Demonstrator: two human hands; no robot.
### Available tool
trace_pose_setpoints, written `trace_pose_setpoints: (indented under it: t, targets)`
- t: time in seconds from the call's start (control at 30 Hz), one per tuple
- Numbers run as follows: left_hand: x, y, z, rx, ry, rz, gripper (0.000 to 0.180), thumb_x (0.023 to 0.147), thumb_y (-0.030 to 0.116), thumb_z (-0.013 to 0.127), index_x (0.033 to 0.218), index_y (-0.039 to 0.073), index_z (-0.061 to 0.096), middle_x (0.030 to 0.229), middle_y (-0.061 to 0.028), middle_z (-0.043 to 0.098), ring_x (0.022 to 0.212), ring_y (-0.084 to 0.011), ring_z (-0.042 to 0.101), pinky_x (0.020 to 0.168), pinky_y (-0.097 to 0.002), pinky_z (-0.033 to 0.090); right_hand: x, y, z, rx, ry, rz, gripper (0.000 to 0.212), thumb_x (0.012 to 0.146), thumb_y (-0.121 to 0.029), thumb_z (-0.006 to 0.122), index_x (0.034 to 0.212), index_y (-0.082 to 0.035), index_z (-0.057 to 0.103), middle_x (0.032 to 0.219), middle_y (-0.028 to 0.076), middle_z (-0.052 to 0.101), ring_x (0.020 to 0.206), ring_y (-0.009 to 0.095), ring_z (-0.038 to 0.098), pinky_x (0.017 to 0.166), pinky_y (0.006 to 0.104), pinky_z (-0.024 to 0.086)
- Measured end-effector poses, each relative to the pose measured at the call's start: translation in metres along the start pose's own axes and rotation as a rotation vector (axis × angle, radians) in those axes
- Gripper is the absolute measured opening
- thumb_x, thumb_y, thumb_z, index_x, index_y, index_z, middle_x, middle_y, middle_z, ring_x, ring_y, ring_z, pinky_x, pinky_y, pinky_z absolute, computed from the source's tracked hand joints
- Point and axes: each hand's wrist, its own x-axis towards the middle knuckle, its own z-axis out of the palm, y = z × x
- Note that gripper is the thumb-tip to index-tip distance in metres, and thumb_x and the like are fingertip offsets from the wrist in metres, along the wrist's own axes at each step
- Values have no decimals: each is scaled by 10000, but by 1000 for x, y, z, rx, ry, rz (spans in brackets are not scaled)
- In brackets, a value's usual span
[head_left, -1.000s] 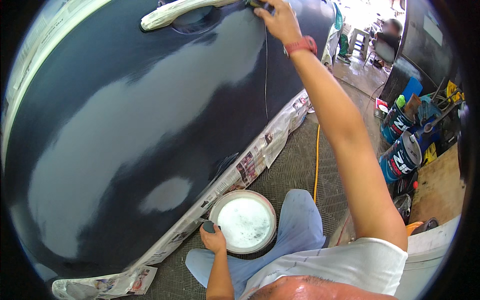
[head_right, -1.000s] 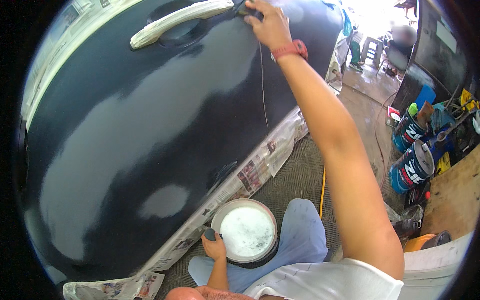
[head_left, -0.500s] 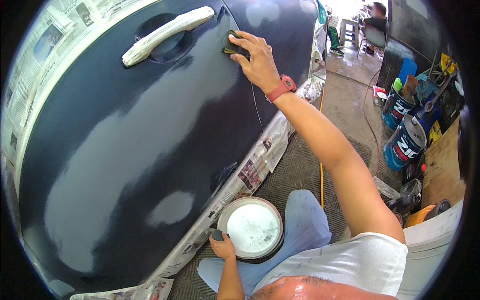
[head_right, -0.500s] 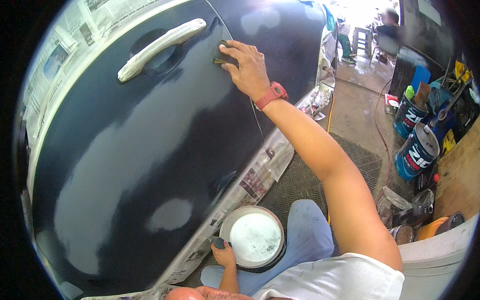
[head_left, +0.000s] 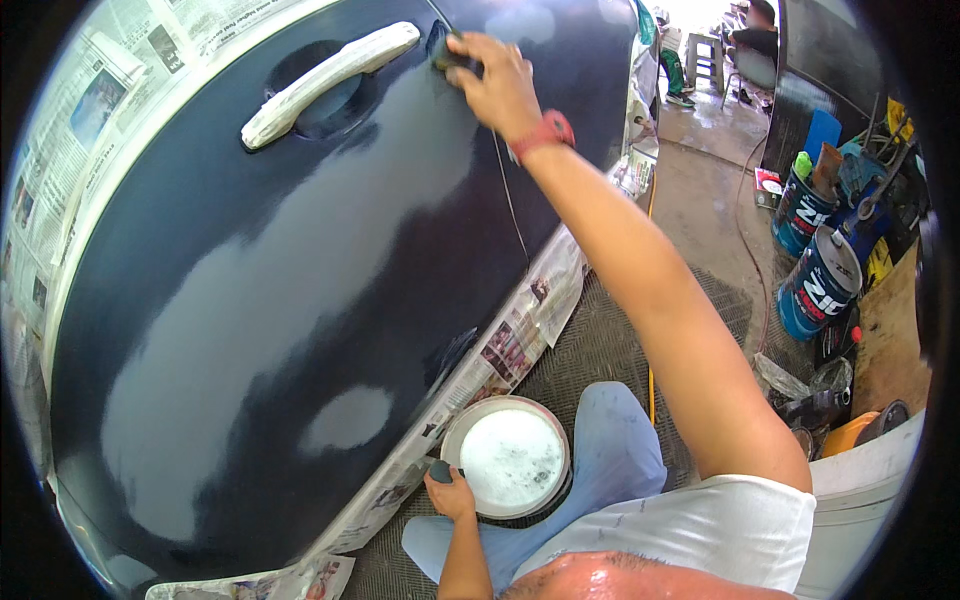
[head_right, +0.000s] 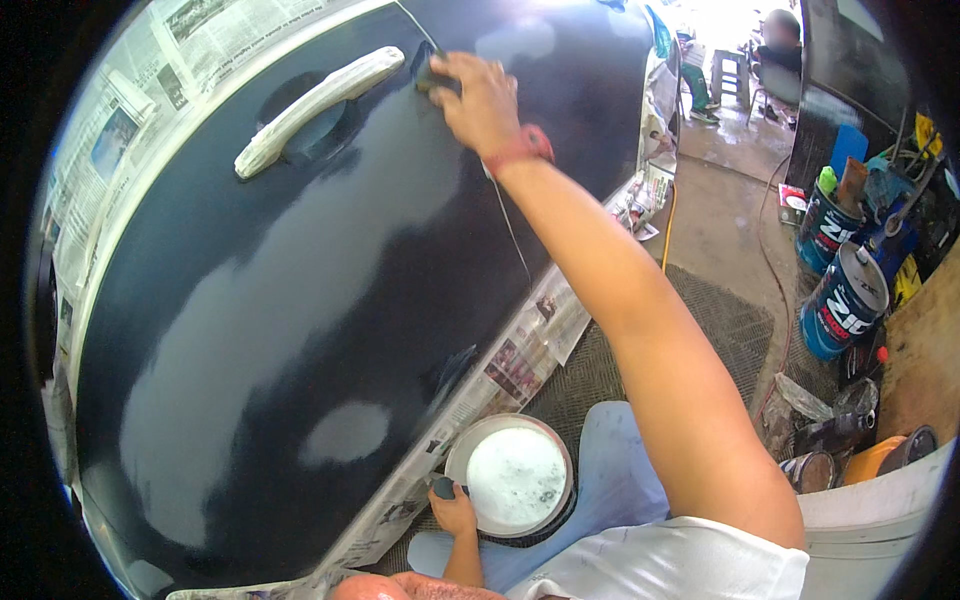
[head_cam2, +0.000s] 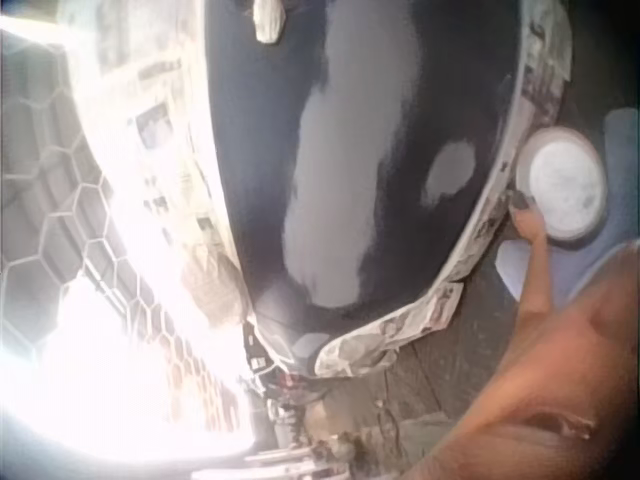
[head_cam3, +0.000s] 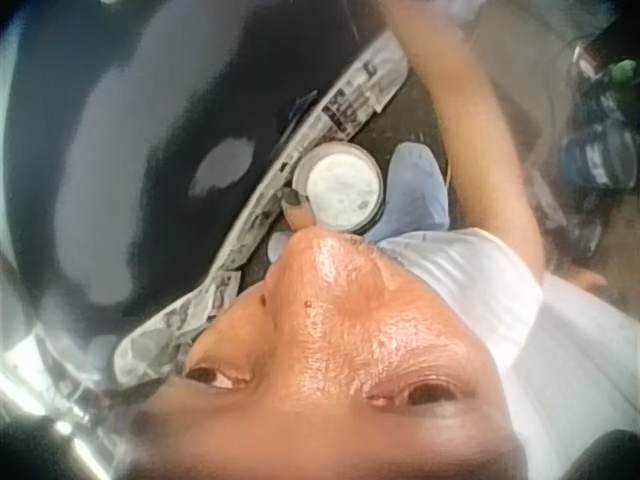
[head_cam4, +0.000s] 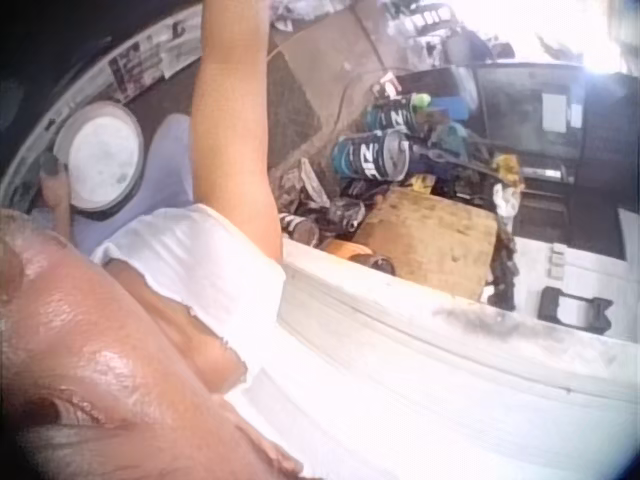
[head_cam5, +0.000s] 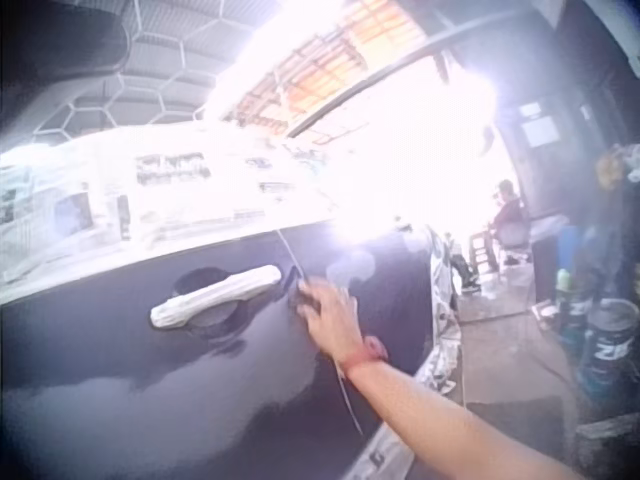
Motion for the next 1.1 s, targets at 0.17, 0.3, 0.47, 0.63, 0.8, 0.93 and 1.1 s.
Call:
trace_pose_setpoints:
  t: [0.17, 0.3, 0.47, 0.63, 0.8, 0.93, 1.1]
  targets:
    - [6, -5, -3, -6, -4, 11, 566, 899, 276, 811, 1347, -3, 606, 1294, -239, 693, 1196, -457, 660, 1027, -522, 520, -15, -10, 9, 48, 13, -57, 448, 908, -267, 808, 1351, -218, 760, 1500, 71, 660, 1366, 334, 576, 1185, 503, 393]
    - [7, 1, -5, -12, -11, -20, 560, 893, 266, 816, 1331, -14, 608, 1284, -244, 695, 1190, -457, 663, 1021, -520, 524, -37, -9, -2, -15, -35, -93, 456, 904, -249, 803, 1357, -229, 759, 1499, 70, 662, 1378, 334, 572, 1185, 490, 399]
    - [5, 0, 0, -30, -47, -7, 554, 888, 265, 823, 1316, -17, 614, 1273, -240, 700, 1185, -456, 665, 1024, -525, 522, 27, -4, 7, -101, -3, -3, 432, 902, -267, 827, 1330, -250, 765, 1470, 35, 676, 1382, 310, 570, 1181, 510, 394]
    - [8, -7, -3, -22, -33, -41, 566, 883, 263, 831, 1320, -22, 613, 1279, -244, 699, 1196, -455, 662, 1041, -522, 518, -23, -10, 3, -21, -41, -130, 432, 911, -234, 808, 1340, -242, 758, 1476, 36, 673, 1375, 314, 573, 1182, 515, 393]
    - [5, 3, -1, -27, -44, -19, 573, 887, 262, 829, 1335, -22, 613, 1297, -253, 695, 1208, -458, 658, 1044, -524, 517, 36, -3, -3, -94, -51, -89, 427, 914, -230, 797, 1339, -247, 755, 1463, 28, 679, 1355, 312, 584, 1175, 499, 401]
    - [9, -9, -5, -37, -5, -24, 569, 891, 263, 827, 1338, -18, 615, 1301, -250, 696, 1211, -456, 658, 1040, -524, 517, -12, -8, 9, -32, -84, -166, 424, 919, -241, 798, 1341, -259, 754, 1467, 23, 677, 1380, 297, 571, 1190, 520, 387]
    - [3, 4, -5, -38, -70, -49, 560, 896, 255, 817, 1346, -9, 613, 1299, -244, 698, 1218, -452, 655, 1041, -521, 517, 33, 7, -3, 0, -120, -55, 429, 919, -263, 803, 1345, -269, 754, 1457, 31, 690, 1385, 311, 579, 1201, 539, 383]
